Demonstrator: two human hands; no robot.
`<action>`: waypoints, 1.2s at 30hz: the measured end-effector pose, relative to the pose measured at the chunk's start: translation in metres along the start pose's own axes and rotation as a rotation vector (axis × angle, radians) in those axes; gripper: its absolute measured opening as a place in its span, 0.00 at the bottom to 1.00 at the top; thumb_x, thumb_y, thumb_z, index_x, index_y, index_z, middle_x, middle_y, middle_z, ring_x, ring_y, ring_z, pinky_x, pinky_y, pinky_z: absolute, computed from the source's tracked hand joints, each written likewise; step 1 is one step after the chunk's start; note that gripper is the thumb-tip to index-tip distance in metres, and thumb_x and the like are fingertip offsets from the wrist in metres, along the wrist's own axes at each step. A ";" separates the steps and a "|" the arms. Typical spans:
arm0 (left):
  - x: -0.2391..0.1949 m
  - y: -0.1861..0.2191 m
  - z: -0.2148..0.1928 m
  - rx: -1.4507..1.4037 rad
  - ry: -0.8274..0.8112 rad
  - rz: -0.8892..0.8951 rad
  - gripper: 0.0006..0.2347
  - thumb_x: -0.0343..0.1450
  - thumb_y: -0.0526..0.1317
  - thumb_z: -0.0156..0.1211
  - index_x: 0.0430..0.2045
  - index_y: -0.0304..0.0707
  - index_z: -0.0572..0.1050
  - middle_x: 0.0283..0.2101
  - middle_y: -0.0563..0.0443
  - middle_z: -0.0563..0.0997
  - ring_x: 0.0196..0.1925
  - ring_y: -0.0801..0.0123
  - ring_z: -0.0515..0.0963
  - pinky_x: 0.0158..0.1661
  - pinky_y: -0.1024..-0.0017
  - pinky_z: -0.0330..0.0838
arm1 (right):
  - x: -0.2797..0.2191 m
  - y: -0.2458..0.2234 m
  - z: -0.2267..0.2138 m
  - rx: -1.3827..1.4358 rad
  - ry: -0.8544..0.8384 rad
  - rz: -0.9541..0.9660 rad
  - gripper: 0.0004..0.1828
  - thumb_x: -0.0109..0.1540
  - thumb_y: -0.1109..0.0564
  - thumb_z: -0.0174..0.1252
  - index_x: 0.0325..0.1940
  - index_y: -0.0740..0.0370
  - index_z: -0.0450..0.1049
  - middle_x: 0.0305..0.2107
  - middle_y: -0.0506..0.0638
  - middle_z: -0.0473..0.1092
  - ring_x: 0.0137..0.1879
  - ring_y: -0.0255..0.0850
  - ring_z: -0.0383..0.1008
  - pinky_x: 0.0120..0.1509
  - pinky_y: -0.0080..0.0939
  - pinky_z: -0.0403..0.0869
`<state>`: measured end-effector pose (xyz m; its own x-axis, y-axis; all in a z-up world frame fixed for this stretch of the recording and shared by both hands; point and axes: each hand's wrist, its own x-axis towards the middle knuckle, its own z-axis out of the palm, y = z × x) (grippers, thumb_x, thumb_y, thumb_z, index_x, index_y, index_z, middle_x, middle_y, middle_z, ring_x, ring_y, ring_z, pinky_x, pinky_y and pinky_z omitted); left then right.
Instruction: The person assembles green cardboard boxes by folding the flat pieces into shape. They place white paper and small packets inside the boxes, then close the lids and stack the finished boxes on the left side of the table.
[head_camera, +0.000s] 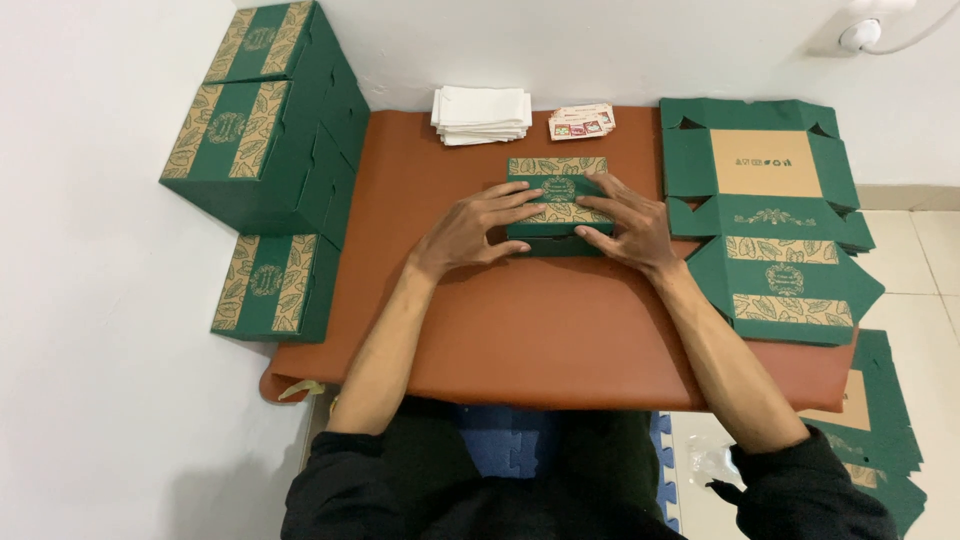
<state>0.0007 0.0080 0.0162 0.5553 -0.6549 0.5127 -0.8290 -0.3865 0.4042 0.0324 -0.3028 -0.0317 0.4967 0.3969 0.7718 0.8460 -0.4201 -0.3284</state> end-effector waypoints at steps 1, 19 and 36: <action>0.000 0.001 0.000 0.001 0.001 0.001 0.21 0.75 0.43 0.71 0.64 0.46 0.78 0.67 0.42 0.79 0.73 0.45 0.72 0.67 0.48 0.71 | 0.000 0.000 0.001 0.000 0.001 -0.002 0.19 0.62 0.47 0.75 0.54 0.52 0.86 0.61 0.59 0.78 0.65 0.61 0.77 0.58 0.60 0.79; -0.005 -0.019 0.020 0.123 -0.027 0.016 0.16 0.77 0.47 0.68 0.60 0.52 0.81 0.65 0.46 0.81 0.71 0.50 0.75 0.69 0.47 0.68 | 0.007 -0.011 0.005 -0.098 0.040 -0.175 0.19 0.60 0.47 0.78 0.52 0.53 0.88 0.55 0.57 0.82 0.66 0.59 0.78 0.72 0.60 0.73; -0.009 -0.035 0.021 0.105 -0.100 -0.368 0.56 0.57 0.76 0.75 0.81 0.67 0.51 0.84 0.39 0.41 0.81 0.28 0.49 0.71 0.20 0.44 | 0.002 -0.010 0.011 0.077 -0.004 -0.090 0.15 0.61 0.54 0.77 0.52 0.53 0.87 0.51 0.53 0.82 0.66 0.54 0.78 0.79 0.56 0.67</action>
<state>0.0235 0.0139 -0.0185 0.8114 -0.5183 0.2701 -0.5813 -0.6679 0.4647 0.0271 -0.2885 -0.0331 0.4187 0.4332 0.7981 0.8994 -0.3190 -0.2987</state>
